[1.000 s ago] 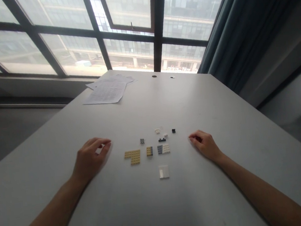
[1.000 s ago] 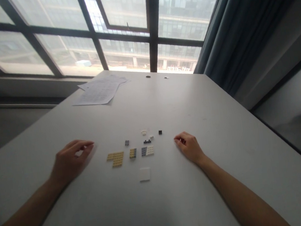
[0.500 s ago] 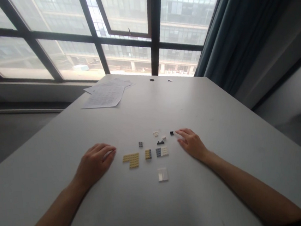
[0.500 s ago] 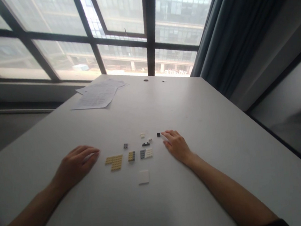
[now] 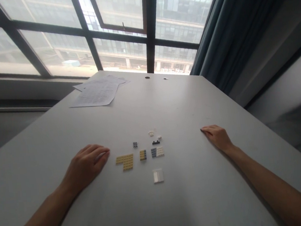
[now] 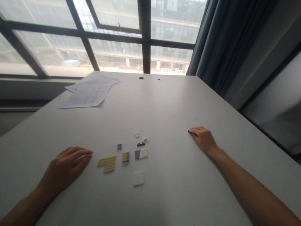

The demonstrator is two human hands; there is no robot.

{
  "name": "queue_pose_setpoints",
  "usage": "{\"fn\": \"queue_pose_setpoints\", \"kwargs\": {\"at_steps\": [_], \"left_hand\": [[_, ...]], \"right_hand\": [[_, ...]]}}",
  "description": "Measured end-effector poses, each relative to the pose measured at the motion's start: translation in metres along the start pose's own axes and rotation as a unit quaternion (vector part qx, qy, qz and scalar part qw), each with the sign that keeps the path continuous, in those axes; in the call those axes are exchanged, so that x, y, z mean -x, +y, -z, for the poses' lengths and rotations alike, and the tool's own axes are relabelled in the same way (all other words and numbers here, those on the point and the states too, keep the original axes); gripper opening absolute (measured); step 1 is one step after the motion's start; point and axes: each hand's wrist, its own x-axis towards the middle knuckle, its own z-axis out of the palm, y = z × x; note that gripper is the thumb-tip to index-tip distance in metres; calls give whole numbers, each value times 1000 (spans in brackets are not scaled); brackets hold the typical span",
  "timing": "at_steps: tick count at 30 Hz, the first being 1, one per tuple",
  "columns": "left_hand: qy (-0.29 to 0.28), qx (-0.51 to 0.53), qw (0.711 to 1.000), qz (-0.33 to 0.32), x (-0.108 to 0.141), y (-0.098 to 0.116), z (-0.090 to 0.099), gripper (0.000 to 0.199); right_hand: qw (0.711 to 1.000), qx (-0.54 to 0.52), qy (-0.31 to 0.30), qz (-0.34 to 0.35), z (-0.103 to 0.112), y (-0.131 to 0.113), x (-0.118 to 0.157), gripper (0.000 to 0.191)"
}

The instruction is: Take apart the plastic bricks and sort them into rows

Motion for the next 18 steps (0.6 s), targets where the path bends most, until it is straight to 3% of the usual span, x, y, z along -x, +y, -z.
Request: {"fn": "queue_pose_setpoints", "kwargs": {"at_steps": [4,7,10,15,18], "left_hand": [[25,-1,999,21,-5,1,-2,21],[34,-5,999,24,-17,8,-1,25],[-16,5,1000,-5,-39,27,0,34],[-179,7,981,-80,-78,73,-18,47],[-234,-7,968,-88,-87,88,-36,52]], "right_hand": [[1000,-5,10,-28,5,16,8,23],[998,-11,39,-40,5,5,12,24],[998,-20,53,-25,2,-30,8,25],[987,-91,-65,118,-21,-121,-21,38],[976,-91,-104,170,-35,-156,-37,40]]}}
